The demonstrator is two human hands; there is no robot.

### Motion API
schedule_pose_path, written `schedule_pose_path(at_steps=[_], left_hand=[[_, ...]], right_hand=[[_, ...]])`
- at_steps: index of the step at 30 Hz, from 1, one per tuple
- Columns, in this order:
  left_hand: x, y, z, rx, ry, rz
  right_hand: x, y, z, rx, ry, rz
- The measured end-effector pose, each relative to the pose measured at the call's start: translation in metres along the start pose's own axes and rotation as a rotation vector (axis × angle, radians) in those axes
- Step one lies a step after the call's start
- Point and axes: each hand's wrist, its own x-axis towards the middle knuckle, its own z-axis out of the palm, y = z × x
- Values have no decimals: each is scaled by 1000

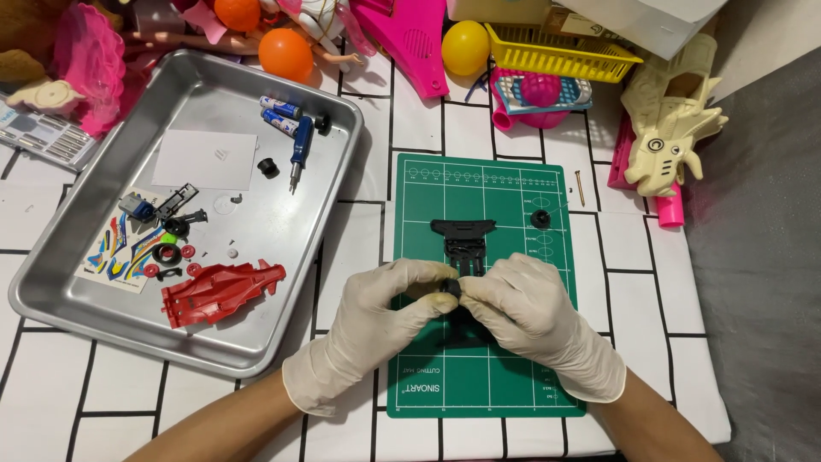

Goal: Assembling a plastic toy car chassis by fitting gears and frame components together on a cutting mat.

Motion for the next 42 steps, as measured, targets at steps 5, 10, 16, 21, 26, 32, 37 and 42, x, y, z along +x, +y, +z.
schedule_pose_path(at_steps=[5,10,16,21,26,32,37,42], left_hand=[[-7,-16,1,-76,-66,-91],[-4,-9,2,-141,-75,-134],[5,23,0,-96,4,-86],[9,22,-5,-129,73,-215],[8,22,-2,-153,51,-263],[7,19,4,-126,18,-242],[7,16,5,-137,5,-188],[7,8,-9,-1,-90,32]], right_hand=[[1,-5,2,-12,-22,-24],[-1,-6,5,-23,18,-35],[6,-11,-5,-2,126,76],[19,-16,-23,163,145,237],[17,-21,-19,210,236,387],[18,-26,-23,208,275,477],[12,-10,-42,160,262,465],[15,-2,-67,-148,114,240]])
